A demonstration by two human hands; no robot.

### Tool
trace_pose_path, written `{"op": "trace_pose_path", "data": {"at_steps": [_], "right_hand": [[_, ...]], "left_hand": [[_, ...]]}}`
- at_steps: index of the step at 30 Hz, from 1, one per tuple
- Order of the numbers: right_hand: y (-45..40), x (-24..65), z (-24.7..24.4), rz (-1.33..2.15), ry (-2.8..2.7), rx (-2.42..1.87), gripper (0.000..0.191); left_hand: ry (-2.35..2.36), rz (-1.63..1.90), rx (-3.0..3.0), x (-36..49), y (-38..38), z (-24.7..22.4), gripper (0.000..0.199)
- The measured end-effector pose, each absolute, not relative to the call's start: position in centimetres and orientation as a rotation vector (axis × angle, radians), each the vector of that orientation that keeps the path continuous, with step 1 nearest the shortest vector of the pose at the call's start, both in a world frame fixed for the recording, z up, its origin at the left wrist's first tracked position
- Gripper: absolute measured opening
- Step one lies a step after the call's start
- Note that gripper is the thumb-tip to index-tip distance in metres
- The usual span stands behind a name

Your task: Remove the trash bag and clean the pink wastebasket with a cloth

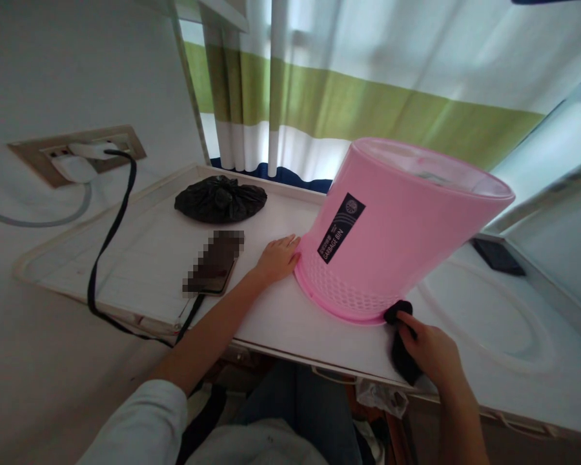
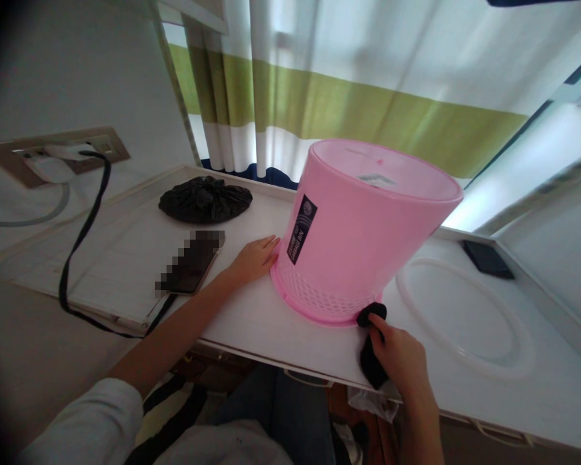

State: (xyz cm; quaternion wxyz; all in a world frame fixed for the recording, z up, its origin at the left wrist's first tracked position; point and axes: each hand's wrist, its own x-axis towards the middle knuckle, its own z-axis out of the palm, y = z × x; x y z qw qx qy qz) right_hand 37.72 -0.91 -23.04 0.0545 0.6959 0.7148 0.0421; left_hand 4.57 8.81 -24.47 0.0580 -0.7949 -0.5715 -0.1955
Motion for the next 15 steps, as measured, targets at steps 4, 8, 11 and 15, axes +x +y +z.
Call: {"op": "trace_pose_path", "data": {"at_steps": [4,8,11,15], "right_hand": [[-1.0,37.0,-22.9,0.202,2.1,2.189,0.038],[-1.6,35.8,-22.5,0.178,2.086,2.19,0.036],[-2.2,34.7,-22.0,0.174,2.042,2.172,0.035],[-2.9,33.6,-21.4,0.182,1.999,2.132,0.031]], "left_hand": [[-1.654,-0.518,-2.526,4.8,8.9,-24.9,0.043],[-1.729,-0.509,-2.433,5.5,8.5,-25.1,0.041],[-1.759,-0.524,-2.363,6.0,8.2,-25.1,0.04],[-1.765,-0.54,-2.334,6.4,8.1,-25.0,0.04]]}}
